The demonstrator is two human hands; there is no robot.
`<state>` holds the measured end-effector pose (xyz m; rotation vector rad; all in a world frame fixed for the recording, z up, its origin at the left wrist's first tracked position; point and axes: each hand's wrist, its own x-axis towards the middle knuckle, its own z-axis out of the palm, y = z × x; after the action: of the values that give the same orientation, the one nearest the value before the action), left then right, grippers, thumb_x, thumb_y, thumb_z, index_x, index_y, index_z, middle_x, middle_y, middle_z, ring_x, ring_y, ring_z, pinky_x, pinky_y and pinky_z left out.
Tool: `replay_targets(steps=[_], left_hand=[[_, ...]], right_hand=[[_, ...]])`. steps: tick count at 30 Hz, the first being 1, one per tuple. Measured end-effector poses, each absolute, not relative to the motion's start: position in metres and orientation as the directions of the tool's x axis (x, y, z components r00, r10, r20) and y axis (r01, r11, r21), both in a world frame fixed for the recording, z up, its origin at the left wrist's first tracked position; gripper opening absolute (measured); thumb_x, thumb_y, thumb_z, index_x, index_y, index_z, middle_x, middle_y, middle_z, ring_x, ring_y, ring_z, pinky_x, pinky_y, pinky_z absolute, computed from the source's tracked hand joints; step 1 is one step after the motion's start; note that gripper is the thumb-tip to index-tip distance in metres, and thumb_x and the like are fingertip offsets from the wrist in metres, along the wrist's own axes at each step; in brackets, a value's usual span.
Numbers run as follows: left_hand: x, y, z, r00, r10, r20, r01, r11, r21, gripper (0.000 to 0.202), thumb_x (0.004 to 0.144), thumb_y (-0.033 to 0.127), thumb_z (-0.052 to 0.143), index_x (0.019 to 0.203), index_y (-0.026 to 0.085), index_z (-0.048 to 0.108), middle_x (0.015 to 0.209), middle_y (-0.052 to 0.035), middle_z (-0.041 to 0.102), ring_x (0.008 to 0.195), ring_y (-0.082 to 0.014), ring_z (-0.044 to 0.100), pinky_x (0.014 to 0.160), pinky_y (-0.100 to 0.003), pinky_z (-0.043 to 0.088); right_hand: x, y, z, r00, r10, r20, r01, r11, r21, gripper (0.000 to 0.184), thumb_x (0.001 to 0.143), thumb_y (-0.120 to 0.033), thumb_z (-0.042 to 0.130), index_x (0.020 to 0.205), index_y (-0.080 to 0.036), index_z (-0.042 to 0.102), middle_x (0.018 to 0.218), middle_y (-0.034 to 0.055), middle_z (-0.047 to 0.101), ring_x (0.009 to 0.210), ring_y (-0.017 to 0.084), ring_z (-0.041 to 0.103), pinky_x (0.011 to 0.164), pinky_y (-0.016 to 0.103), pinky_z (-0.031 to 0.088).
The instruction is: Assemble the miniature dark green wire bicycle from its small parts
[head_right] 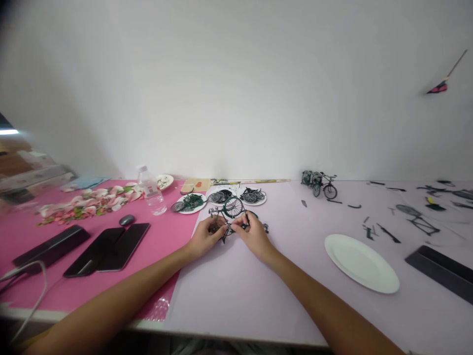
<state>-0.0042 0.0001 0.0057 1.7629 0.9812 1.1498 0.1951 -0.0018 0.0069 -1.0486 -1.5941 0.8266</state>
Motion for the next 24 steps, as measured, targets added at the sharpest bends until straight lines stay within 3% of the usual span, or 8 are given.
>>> replay_targets(steps=[4,10,18,24], left_hand=[[-0.0036,-0.0022,0.007,0.329,0.883,0.335,0.143,-0.397,0.906,0.039,0.096,0.055,0.063,0.099,0.016,0.062,0.082,-0.0061,0.068,0.069,-0.0149,0.064,0.064,-0.025,0.047],[-0.0035,-0.0003,-0.0001,0.399,0.865,0.303,0.12,-0.377,0.918,0.047,0.1,0.058,0.055,0.119,0.015,0.058,0.084,-0.0076,0.071,0.07,-0.0177,0.067,0.068,-0.029,0.053],[-0.0052,0.0003,0.0006,0.408,0.852,0.33,0.145,-0.417,0.897,0.053,0.103,0.064,0.041,0.089,0.016,0.061,0.082,-0.0064,0.065,0.074,-0.0172,0.06,0.073,-0.029,0.051],[-0.0069,-0.0008,0.0034,0.431,0.829,0.357,0.151,-0.457,0.877,0.049,0.103,0.06,0.044,0.09,0.017,0.063,0.087,-0.0068,0.067,0.077,-0.0171,0.06,0.075,-0.029,0.049]], right_hand=[[0.1942,-0.0036,0.0085,-0.105,0.929,0.356,0.235,0.371,-0.898,0.043,0.086,-0.048,0.07,0.081,-0.026,0.033,0.095,0.0069,0.075,0.09,0.025,0.071,0.077,0.036,0.055],[0.1924,-0.0069,0.0107,-0.115,0.929,0.351,0.214,0.368,-0.905,0.037,0.086,-0.038,0.068,0.08,-0.026,0.034,0.092,0.0049,0.074,0.088,0.024,0.072,0.077,0.036,0.056],[0.1912,-0.0107,0.0146,-0.118,0.924,0.365,0.262,0.383,-0.886,0.035,0.087,-0.033,0.067,0.079,-0.026,0.034,0.093,0.0034,0.075,0.084,0.024,0.073,0.078,0.038,0.055],[0.1914,-0.0105,0.0138,-0.108,0.919,0.379,0.294,0.394,-0.871,0.034,0.087,-0.032,0.067,0.078,-0.026,0.035,0.092,0.0035,0.075,0.08,0.024,0.071,0.076,0.037,0.054]])
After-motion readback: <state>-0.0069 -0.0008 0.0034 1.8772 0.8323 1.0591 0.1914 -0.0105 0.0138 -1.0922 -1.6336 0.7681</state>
